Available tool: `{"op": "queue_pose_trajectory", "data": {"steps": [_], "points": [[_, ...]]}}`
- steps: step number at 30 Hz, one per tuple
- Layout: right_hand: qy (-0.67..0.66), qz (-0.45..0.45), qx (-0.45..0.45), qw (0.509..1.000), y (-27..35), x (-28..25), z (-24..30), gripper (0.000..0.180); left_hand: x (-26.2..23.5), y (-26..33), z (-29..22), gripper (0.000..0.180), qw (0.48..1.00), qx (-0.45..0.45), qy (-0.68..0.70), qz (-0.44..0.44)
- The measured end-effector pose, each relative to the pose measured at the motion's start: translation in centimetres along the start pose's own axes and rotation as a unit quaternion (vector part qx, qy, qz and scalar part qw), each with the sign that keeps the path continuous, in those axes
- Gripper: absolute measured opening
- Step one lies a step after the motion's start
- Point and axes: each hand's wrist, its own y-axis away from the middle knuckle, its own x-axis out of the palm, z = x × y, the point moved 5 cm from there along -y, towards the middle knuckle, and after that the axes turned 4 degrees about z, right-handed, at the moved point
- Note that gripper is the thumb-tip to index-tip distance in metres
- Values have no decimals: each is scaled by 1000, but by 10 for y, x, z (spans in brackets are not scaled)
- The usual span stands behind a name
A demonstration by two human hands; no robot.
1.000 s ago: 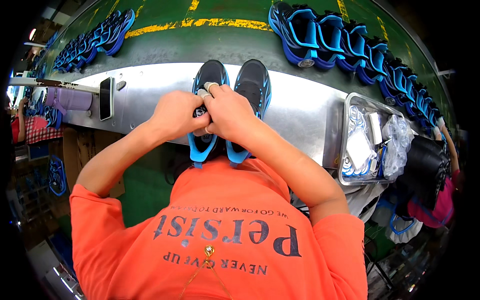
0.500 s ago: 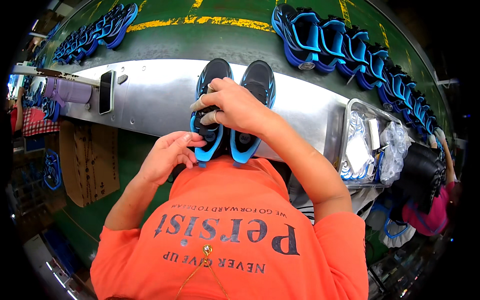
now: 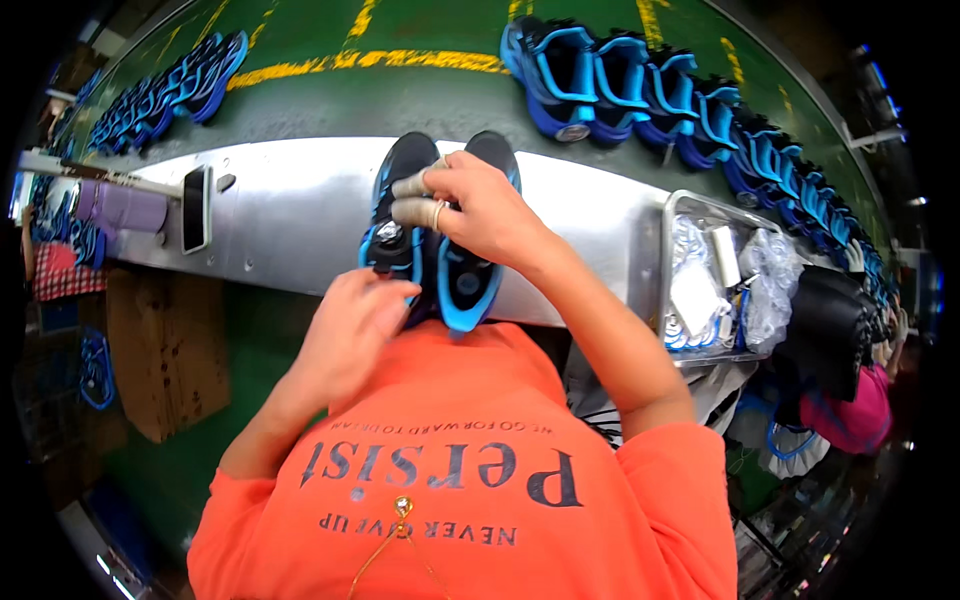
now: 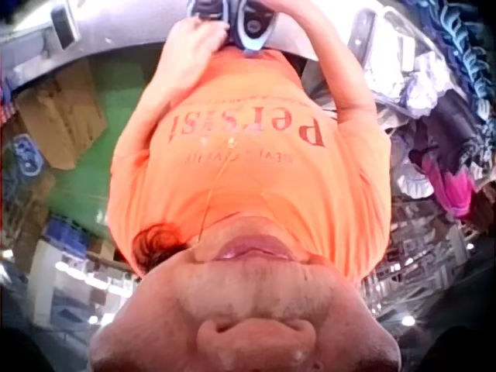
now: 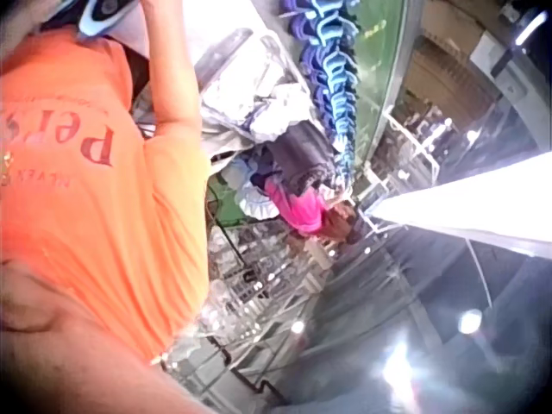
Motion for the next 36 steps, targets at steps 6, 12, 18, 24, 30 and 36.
{"op": "queue_pose_trajectory", "data": {"steps": [6, 12, 18, 24, 30, 36], "points": [[49, -38, 7, 998, 5, -32, -5, 22, 46, -55, -1, 26, 976, 57, -89, 189], [140, -165, 102, 971, 22, -142, -50, 31, -50, -182, 112, 21, 943, 30, -330, -6], [314, -123, 267, 903, 28, -201, -135, 59, -7, -284, 17, 34, 995, 87, -10, -40], [366, -118, 226, 895, 10, -181, -141, 39, 124, -305, 30, 31, 997, 30, 54, 52], [159, -13, 184, 970, 75, -106, -33, 18, 36, -158, 22, 20, 979, 161, 94, 81], [112, 143, 174, 968, 133, -9, 8, 30, 28, -22, 12, 32, 957, 76, 128, 249]]}}
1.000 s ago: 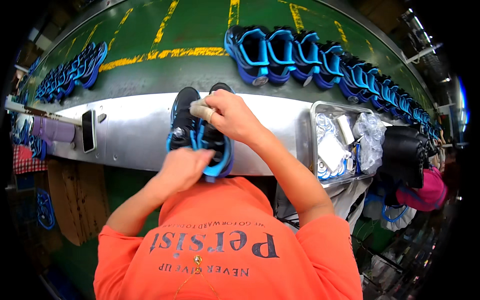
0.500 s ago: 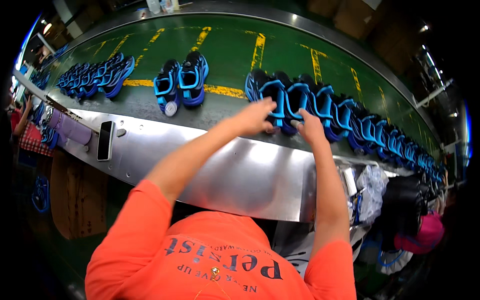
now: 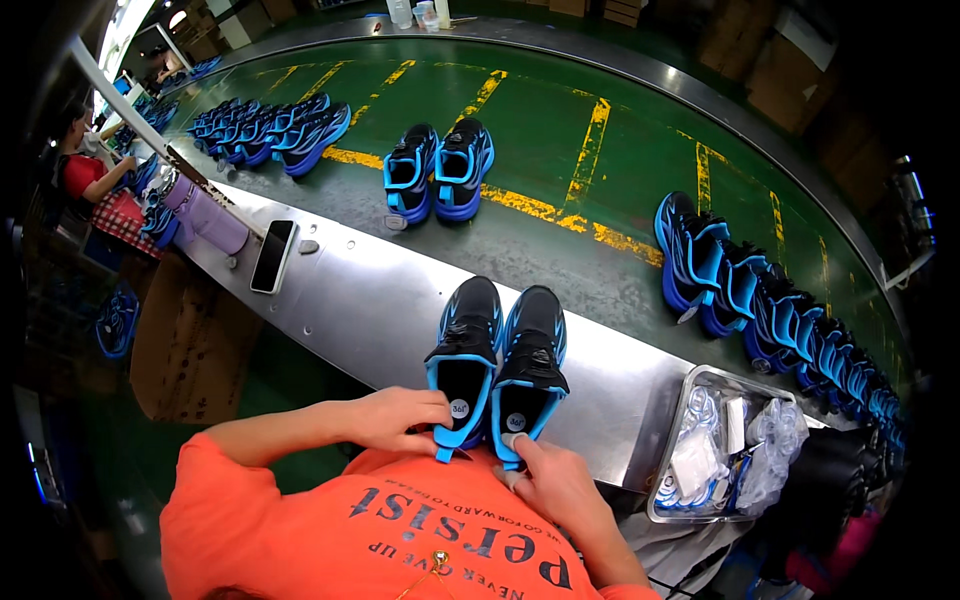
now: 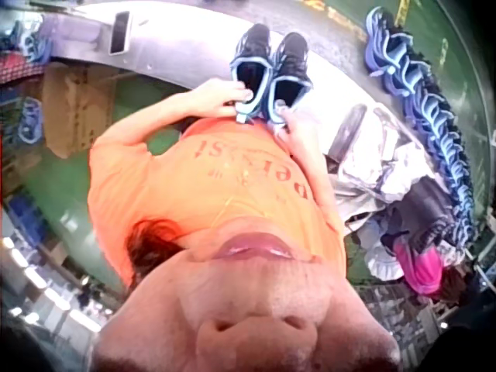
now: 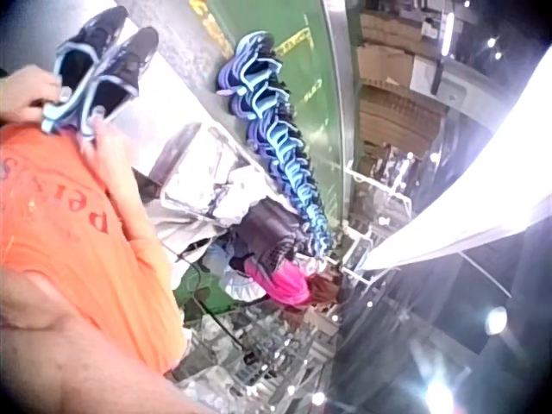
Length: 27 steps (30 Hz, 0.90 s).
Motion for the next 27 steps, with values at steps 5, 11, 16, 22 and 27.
{"op": "queue_pose_trajectory", "data": {"steps": [5, 11, 16, 22, 27], "points": [[52, -189, -35, 980, 14, -71, 16, 54, -67, 23, -21, 53, 971, -110, 95, -189], [127, -207, -128, 962, -49, -51, 10, 56, -34, -48, -11, 29, 953, -10, -148, -266], [-5, -198, -94, 976, -25, -46, -10, 57, 14, -22, -22, 15, 922, 36, -275, -271], [132, -285, -171, 934, -23, -29, 0, 53, 7, -36, -20, 30, 907, -5, -227, -355], [126, -253, -142, 949, -29, -37, -10, 59, 12, -44, -21, 42, 891, -13, -209, -404]]}}
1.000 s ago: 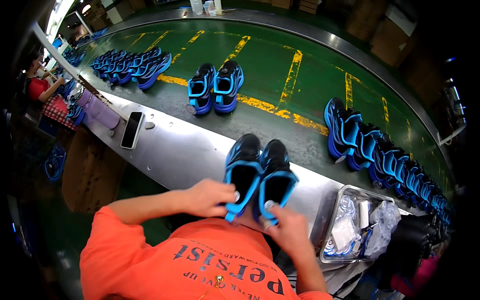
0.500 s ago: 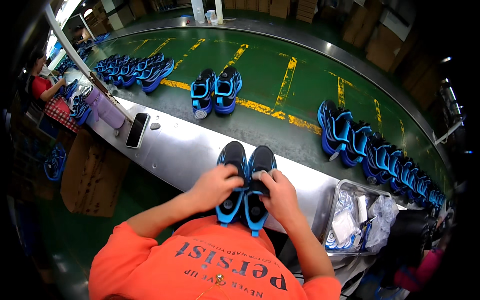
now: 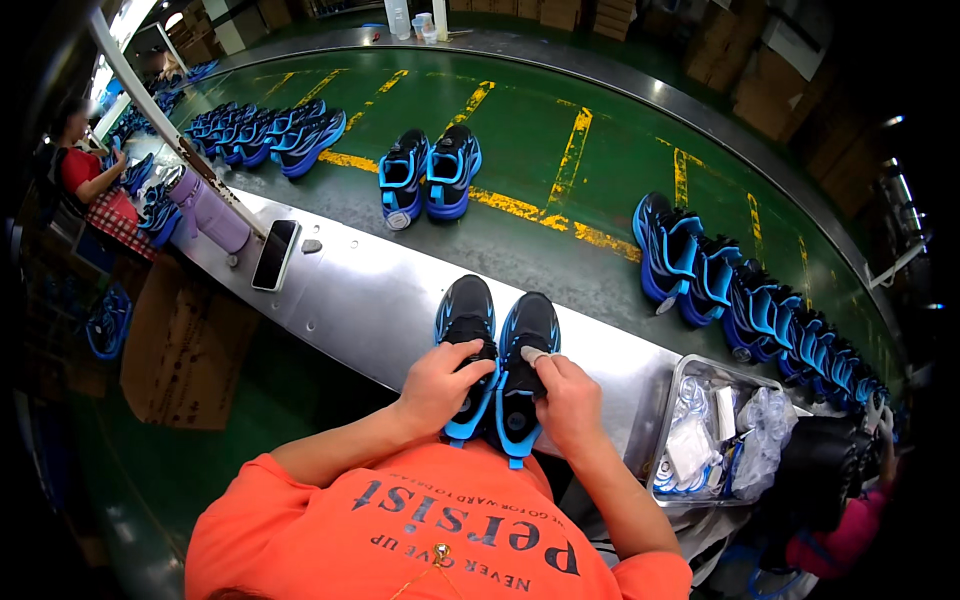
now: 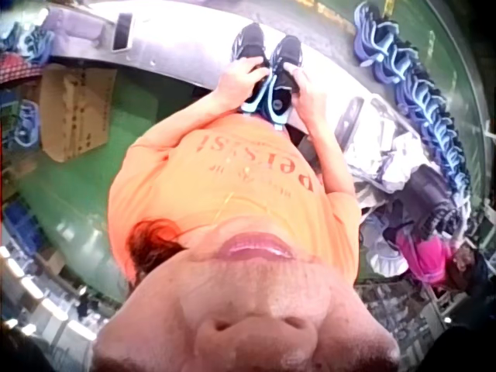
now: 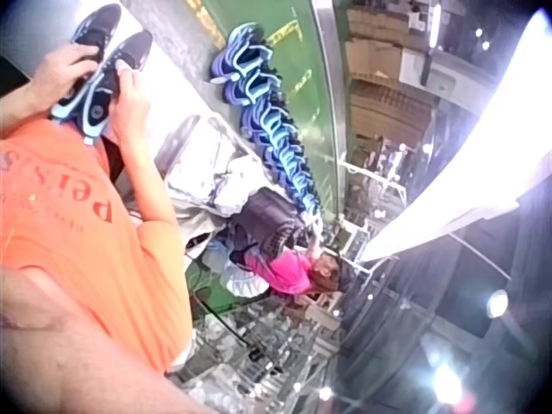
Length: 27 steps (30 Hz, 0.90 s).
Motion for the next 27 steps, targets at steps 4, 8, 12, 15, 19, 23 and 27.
{"op": "queue_pose_trajectory", "data": {"steps": [4, 8, 12, 15, 19, 23, 27], "points": [[-7, -10, 2, 1000, 6, -8, 15, 62, -17, 2, -4, 41, 995, -72, 37, -53], [-8, -20, -13, 1000, 14, -3, 7, 61, 0, 7, 4, 42, 995, -65, 52, -52], [-77, 41, 73, 994, 16, 6, -16, 63, 1, 3, -6, 42, 998, -23, 52, -2], [55, 49, -30, 997, 22, 2, 9, 62, -3, 5, -11, 47, 997, -46, 35, 48], [52, 52, -48, 996, 39, 1, 1, 55, -7, -9, -17, 20, 992, -34, 79, 89], [79, 91, -69, 990, 37, -2, -2, 49, 4, -26, -14, 15, 988, -35, 62, 136], [-40, 136, -112, 984, 13, -32, -8, 42, 4, -29, -8, 16, 989, -59, 44, 131]]}}
